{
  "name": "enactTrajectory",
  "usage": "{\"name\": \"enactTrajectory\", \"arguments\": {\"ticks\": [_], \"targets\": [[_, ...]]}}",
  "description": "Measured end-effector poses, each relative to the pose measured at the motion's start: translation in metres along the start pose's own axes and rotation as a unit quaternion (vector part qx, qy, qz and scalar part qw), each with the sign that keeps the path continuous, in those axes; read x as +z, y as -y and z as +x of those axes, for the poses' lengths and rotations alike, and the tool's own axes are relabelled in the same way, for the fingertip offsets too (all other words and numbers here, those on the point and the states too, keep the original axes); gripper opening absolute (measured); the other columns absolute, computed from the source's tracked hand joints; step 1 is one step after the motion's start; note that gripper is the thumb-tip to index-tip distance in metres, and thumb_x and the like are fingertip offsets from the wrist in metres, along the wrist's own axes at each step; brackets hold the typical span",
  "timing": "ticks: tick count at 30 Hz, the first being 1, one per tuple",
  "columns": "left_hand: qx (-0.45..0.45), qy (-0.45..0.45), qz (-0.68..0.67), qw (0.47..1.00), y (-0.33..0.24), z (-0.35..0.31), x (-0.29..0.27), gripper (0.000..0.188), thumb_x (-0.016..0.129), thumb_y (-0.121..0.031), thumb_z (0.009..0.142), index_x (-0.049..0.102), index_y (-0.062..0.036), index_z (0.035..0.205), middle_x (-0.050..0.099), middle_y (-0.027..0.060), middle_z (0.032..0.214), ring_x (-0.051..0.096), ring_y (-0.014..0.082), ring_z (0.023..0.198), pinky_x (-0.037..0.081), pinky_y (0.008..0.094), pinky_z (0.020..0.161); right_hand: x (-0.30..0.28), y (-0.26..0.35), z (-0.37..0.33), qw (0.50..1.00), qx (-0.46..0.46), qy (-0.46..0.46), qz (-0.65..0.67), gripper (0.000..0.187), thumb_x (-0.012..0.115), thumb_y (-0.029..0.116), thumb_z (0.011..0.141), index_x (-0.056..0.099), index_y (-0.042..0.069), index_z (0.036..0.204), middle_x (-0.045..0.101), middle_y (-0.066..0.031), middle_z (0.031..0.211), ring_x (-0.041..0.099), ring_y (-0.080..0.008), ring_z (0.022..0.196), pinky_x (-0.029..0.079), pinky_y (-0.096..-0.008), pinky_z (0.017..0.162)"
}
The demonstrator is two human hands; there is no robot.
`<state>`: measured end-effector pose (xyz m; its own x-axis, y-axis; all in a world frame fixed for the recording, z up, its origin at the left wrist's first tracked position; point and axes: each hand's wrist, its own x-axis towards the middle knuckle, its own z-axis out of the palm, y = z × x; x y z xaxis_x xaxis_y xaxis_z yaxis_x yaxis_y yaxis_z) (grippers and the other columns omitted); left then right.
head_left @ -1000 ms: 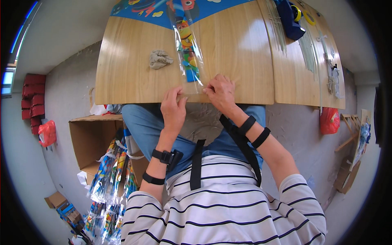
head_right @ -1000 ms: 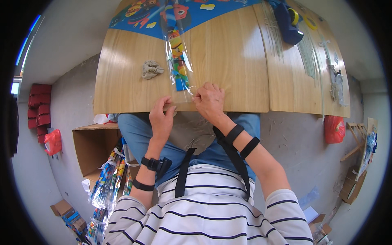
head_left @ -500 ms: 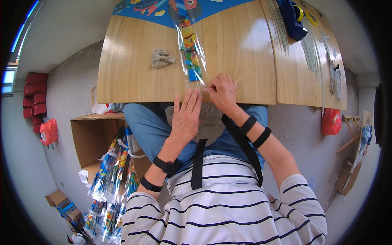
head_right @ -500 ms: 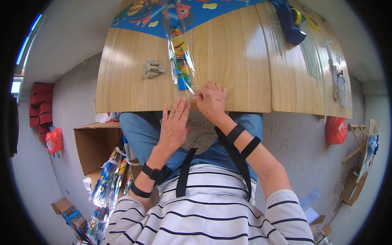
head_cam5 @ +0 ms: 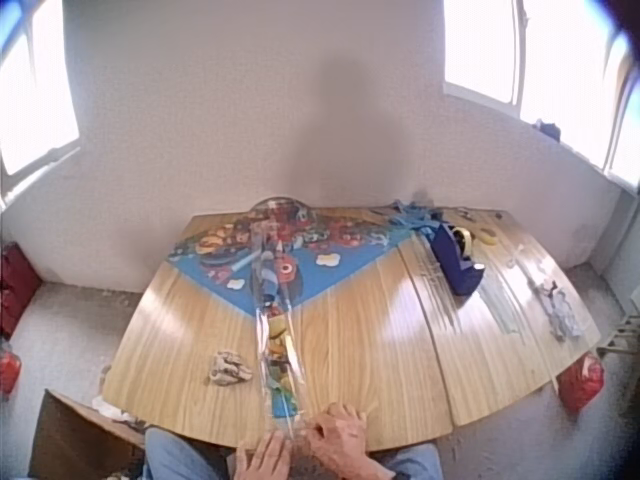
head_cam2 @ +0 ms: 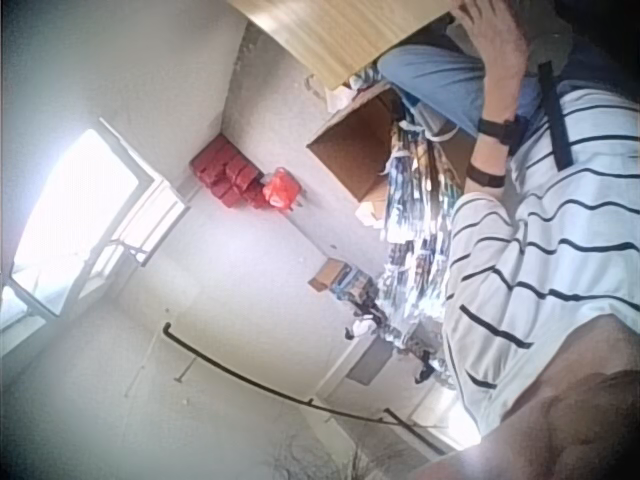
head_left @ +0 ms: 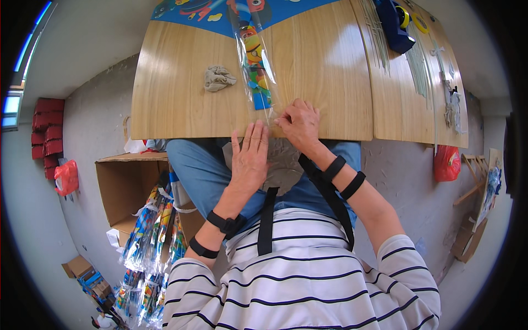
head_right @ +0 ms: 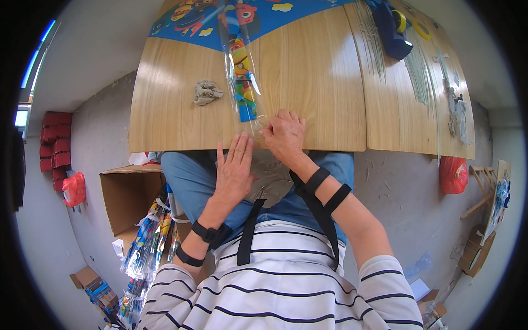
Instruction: Assembling a toy kite by attaching its parts and strings on a workshop table.
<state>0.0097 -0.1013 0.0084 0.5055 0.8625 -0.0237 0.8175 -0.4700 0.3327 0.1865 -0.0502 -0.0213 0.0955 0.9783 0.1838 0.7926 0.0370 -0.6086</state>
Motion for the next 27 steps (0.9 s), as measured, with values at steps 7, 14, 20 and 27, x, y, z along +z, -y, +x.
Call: {"name": "enactTrajectory", "arguments": {"ticks": [7,14,20,27], "targets": [[0.003,-0.029,0.070,0.997,-0.003,0.002,0.006,0.077,0.072,-0.012,0.072,0.041,0.0033,0.141,0.038,0.0160,0.149,0.036,0.0300,0.139,0.014,0.0657,0.113,-0.004,0.003,0.001,1.000,0.010,0.009,-0.003,0.018,0.079,0.022,0.068,0.065,0.010,0.068,0.058,-0.0031,0.082,0.055,-0.0266,0.089,0.038,-0.0421,0.078],[-0.012,-0.033,0.087,0.996,-0.008,0.013,0.004,0.075,0.072,-0.012,0.072,0.043,-0.0022,0.141,0.044,0.0136,0.138,0.042,0.0296,0.132,0.019,0.0712,0.107,0.003,-0.008,0.000,1.000,0.014,-0.021,0.005,0.018,0.077,0.024,0.067,0.064,0.012,0.066,0.059,-0.0045,0.081,0.056,-0.0278,0.085,0.040,-0.0422,0.073],[-0.002,-0.057,0.098,0.994,-0.008,0.016,0.008,0.058,0.059,-0.006,0.081,0.047,-0.0033,0.138,0.046,0.0144,0.128,0.047,0.0317,0.124,0.022,0.0722,0.105,0.006,-0.006,0.001,0.999,0.011,-0.042,-0.015,0.014,0.074,0.020,0.069,0.063,0.011,0.068,0.060,-0.0066,0.081,0.058,-0.0291,0.083,0.042,-0.0433,0.071],[-0.011,-0.030,0.136,0.990,-0.006,0.018,0.012,0.087,0.081,-0.018,0.066,0.041,-0.0082,0.143,0.046,0.0129,0.134,0.045,0.0310,0.128,0.022,0.0708,0.105,0.010,-0.001,0.012,0.994,0.102,-0.033,-0.034,0.010,0.069,0.019,0.072,0.065,0.010,0.070,0.065,-0.0097,0.078,0.063,-0.0304,0.079,0.045,-0.0438,0.069]]}}
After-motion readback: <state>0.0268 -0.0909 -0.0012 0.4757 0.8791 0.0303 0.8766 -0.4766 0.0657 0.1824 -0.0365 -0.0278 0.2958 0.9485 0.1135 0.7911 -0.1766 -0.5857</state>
